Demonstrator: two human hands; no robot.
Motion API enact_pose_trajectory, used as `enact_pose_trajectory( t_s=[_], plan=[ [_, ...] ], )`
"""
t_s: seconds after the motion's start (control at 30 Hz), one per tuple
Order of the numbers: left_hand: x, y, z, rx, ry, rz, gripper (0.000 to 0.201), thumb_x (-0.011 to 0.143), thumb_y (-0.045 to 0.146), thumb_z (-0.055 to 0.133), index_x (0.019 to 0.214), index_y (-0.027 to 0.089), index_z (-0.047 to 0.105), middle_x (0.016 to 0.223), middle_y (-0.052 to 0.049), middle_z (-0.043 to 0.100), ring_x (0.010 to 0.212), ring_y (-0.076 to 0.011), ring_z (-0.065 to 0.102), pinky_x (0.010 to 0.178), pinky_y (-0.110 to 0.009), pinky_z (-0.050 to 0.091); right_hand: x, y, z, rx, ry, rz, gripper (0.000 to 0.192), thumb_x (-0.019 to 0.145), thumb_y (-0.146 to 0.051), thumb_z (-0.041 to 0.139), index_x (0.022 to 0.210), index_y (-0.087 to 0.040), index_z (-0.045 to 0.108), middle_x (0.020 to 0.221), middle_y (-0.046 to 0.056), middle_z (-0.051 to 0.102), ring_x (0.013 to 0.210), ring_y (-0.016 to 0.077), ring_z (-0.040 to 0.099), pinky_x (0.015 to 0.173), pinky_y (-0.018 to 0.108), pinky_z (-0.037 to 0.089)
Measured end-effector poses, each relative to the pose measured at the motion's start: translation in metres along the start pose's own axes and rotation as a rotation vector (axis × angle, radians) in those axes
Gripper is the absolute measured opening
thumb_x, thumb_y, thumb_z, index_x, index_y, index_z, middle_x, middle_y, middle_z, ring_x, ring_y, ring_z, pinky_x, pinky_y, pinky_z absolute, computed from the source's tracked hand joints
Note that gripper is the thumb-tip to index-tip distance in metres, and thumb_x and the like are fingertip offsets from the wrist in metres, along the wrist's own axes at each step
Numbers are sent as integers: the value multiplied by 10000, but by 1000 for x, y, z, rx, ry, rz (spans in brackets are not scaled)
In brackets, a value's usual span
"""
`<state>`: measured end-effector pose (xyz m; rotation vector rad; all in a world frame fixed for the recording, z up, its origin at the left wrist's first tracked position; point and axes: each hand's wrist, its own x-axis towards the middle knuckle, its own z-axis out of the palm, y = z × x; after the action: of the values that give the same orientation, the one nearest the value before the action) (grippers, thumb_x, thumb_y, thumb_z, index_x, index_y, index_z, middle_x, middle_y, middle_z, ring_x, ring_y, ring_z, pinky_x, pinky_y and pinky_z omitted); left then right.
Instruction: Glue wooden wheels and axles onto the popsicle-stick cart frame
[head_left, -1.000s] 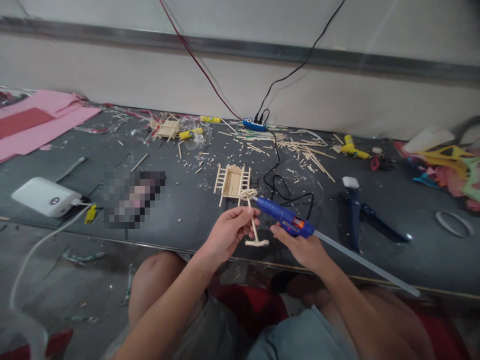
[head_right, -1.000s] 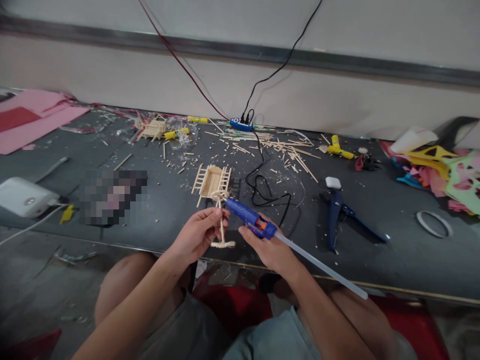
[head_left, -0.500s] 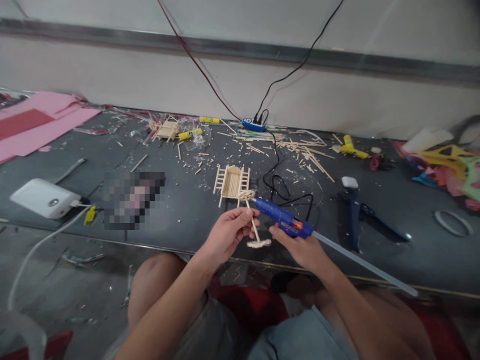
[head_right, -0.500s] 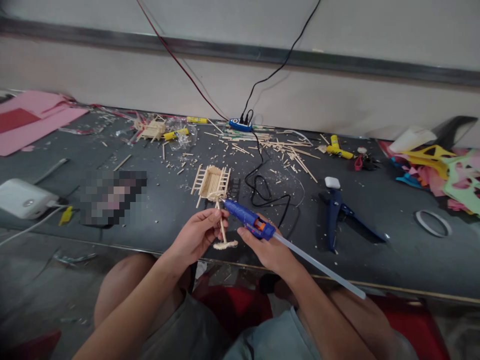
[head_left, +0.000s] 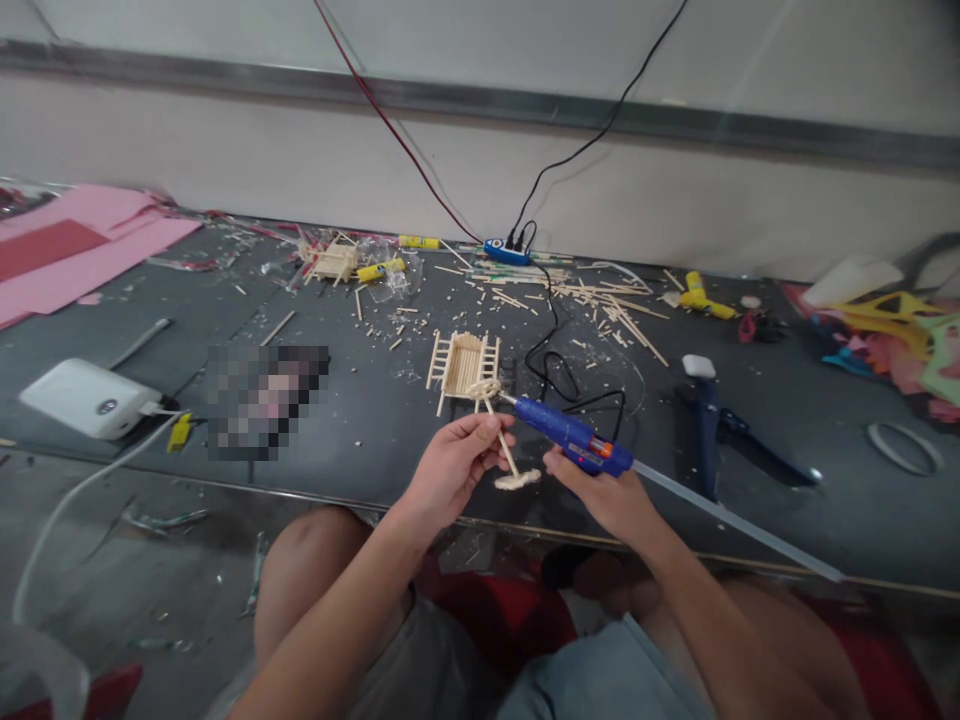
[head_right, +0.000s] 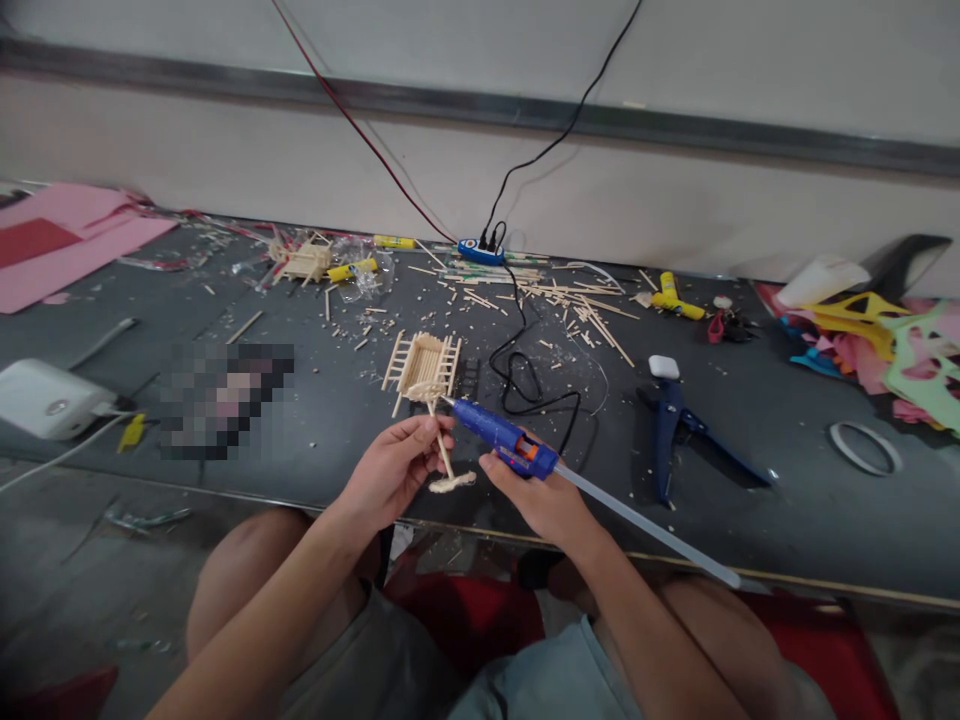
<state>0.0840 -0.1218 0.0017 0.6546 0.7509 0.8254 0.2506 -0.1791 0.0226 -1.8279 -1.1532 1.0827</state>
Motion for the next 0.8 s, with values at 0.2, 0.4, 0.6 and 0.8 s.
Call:
enact_pose_trajectory(
  t_s=[0.2, 0.4, 0.6, 0.8],
  plan=[
    [2, -2, -2, -9, 111, 53, 219, 692, 278, 708, 807, 106, 635, 650, -19, 644, 490, -54, 531, 501, -167, 450, 0, 1, 0, 13, 2, -22, 257, 672, -456, 609, 785, -226, 634, 755, 1, 699, 750, 218, 664, 732, 333, 519],
    [2, -2, -3, -10, 126, 70, 206, 690, 280, 709, 783, 113, 630, 656, -21, 654, 489, -61, 547, 509, -175, 476, -1, 0, 1, 4, 50, -15, 251, 681, -454, 601, 779, -223, 619, 741, 4, 689, 745, 221, 663, 736, 335, 515],
    [1, -4, -2, 7, 82, 39, 175, 710, 264, 691, 777, 109, 644, 669, -23, 644, 505, -69, 570, 512, -181, 501, -1, -2, 0, -33, 25, -17, 237, 695, -443, 590, 770, -220, 617, 746, -5, 682, 747, 206, 654, 739, 313, 506],
    [0, -4, 0, 38, 69, 14, 176, 721, 272, 681, 771, 107, 644, 625, -21, 631, 501, -77, 576, 505, -184, 502, 0, -1, -2, -31, -16, -22, 264, 684, -473, 597, 772, -226, 626, 743, -4, 686, 747, 212, 655, 739, 319, 508]
  ],
)
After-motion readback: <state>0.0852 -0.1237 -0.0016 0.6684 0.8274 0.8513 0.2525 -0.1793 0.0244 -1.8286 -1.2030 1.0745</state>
